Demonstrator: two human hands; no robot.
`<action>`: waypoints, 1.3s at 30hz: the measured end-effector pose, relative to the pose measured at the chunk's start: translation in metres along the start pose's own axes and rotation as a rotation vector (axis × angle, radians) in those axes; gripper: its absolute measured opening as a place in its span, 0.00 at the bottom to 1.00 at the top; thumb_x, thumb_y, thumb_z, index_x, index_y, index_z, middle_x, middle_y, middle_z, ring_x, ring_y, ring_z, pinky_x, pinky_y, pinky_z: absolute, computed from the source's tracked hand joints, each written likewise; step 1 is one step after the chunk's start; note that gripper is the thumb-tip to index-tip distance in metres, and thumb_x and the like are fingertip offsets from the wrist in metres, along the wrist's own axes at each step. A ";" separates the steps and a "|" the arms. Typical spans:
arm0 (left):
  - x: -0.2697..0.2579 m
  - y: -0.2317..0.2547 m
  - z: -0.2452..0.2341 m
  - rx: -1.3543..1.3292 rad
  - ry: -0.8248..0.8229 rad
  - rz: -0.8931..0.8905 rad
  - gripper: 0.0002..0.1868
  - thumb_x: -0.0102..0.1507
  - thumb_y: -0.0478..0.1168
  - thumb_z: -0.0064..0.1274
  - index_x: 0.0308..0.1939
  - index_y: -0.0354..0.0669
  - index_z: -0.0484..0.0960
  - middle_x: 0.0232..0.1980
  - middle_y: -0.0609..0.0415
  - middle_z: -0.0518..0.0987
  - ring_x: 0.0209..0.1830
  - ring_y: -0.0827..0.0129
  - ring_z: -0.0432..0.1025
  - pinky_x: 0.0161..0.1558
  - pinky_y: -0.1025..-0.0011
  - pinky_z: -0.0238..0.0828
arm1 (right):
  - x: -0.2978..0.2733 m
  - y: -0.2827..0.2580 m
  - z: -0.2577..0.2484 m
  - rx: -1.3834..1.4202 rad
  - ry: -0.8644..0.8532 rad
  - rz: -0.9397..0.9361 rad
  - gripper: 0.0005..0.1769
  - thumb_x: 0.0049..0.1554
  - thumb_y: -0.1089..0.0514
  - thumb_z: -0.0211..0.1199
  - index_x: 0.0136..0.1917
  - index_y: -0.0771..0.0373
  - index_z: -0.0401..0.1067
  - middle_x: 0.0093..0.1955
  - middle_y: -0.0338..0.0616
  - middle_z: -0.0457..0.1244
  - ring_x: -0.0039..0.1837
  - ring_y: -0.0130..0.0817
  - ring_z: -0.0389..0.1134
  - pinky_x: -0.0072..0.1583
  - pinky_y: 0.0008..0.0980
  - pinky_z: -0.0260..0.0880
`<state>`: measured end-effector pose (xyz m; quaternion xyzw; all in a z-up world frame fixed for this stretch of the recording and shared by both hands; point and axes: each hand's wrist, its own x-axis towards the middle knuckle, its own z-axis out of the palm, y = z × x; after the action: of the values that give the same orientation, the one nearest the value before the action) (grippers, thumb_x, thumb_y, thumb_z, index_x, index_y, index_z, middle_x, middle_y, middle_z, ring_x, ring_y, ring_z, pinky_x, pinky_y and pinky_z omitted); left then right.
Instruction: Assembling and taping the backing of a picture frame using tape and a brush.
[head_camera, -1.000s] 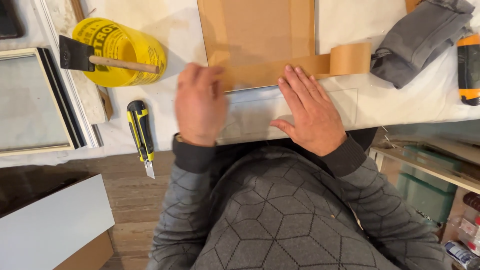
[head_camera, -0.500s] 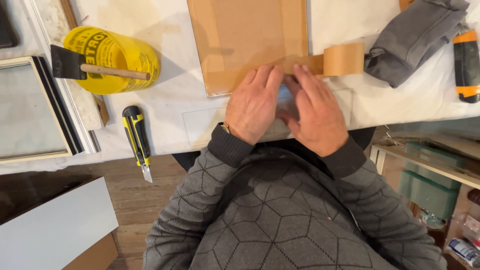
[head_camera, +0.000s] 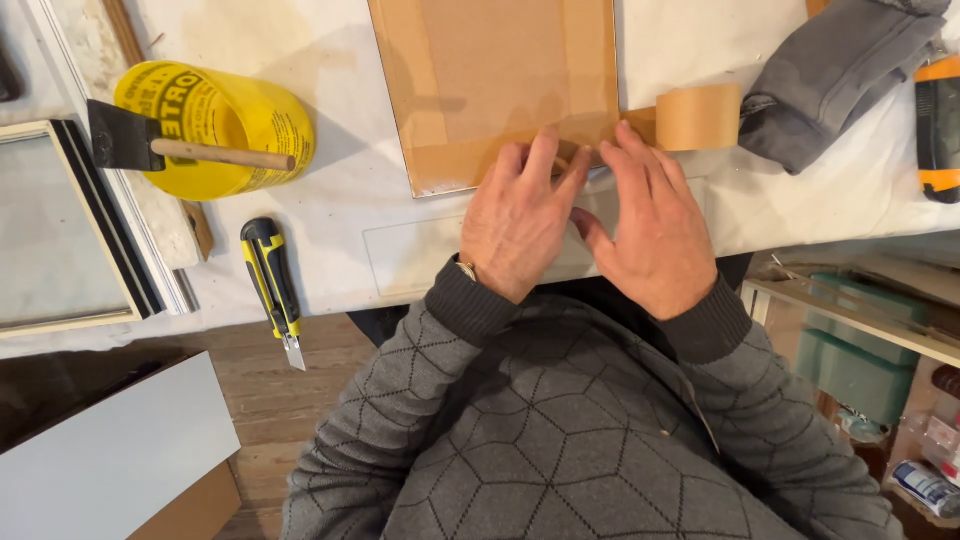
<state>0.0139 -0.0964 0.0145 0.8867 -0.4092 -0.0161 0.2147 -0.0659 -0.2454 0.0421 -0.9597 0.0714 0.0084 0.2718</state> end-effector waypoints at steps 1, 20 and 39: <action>0.002 0.000 0.001 -0.001 0.000 0.002 0.27 0.58 0.37 0.53 0.63 0.44 0.79 0.62 0.47 0.69 0.52 0.56 0.67 0.56 0.66 0.71 | 0.002 -0.002 0.000 -0.001 0.001 0.002 0.39 0.51 0.59 0.74 0.71 0.71 0.62 0.77 0.62 0.56 0.75 0.59 0.58 0.73 0.48 0.61; 0.008 0.000 0.002 0.123 -0.032 0.072 0.29 0.58 0.41 0.53 0.63 0.38 0.77 0.68 0.51 0.69 0.45 0.59 0.67 0.46 0.69 0.72 | 0.009 -0.007 -0.001 0.011 -0.022 0.079 0.44 0.49 0.64 0.69 0.74 0.75 0.55 0.68 0.64 0.62 0.71 0.59 0.61 0.69 0.48 0.64; 0.017 0.005 0.009 0.025 0.030 -0.018 0.22 0.64 0.39 0.52 0.63 0.44 0.75 0.59 0.56 0.72 0.47 0.60 0.69 0.49 0.64 0.71 | 0.029 0.023 -0.057 -0.345 0.245 -0.220 0.38 0.50 0.66 0.72 0.72 0.70 0.64 0.70 0.64 0.58 0.68 0.64 0.59 0.68 0.51 0.61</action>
<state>0.0195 -0.1149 0.0113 0.8931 -0.3982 0.0004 0.2093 -0.0416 -0.2985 0.0776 -0.9877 -0.0035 -0.1259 0.0926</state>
